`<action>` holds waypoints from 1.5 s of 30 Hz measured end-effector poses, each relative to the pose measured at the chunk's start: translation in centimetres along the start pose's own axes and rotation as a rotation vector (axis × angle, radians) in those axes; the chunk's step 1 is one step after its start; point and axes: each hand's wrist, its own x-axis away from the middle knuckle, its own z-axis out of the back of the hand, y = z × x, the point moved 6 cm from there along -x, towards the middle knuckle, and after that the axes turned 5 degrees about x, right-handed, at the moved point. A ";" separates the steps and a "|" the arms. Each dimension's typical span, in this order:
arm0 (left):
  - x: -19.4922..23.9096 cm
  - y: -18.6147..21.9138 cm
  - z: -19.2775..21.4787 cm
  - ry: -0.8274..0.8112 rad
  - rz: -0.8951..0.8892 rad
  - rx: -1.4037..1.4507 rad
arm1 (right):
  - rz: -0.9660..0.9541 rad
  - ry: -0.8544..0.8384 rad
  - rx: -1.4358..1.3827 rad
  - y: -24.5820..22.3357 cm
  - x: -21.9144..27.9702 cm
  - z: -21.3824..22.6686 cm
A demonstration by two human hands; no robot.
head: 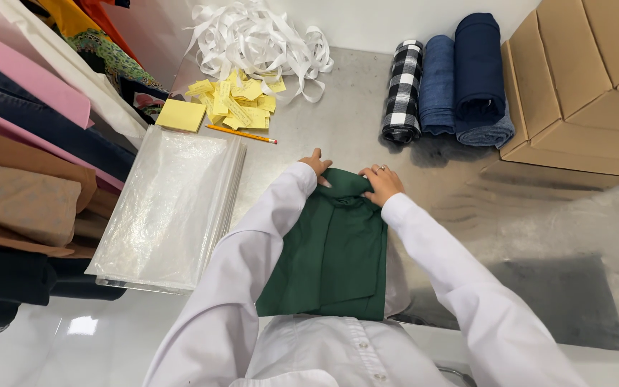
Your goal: The person removes several garments from a clothing rack, including a checkered shirt, a navy blue shirt, a green t-shirt, and a black t-shirt. Each item is laid flat on a metal table, folded neatly by hand, and placed in a stack with other folded clothes.
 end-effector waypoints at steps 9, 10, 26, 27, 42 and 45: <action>4.0 1.6 -0.2 0.480 -0.432 -0.411 | 0.115 0.339 0.012 -3.6 6.6 2.4; 4.8 1.7 -0.4 0.475 -0.437 -0.408 | 0.108 0.335 0.009 -3.0 7.2 1.8; 12.1 -3.5 0.2 0.392 -0.032 -0.133 | 0.435 0.698 -0.168 -8.8 15.4 4.3; 11.7 -2.5 0.5 0.492 -0.106 -0.108 | 0.467 0.679 -0.202 -9.0 15.6 4.6; 9.9 6.4 -4.8 0.347 -0.329 -0.432 | 0.078 0.141 -0.646 -3.3 12.1 4.6; 10.6 6.6 -7.2 0.363 -0.285 -0.387 | 0.101 -0.158 -0.293 -5.3 10.5 2.7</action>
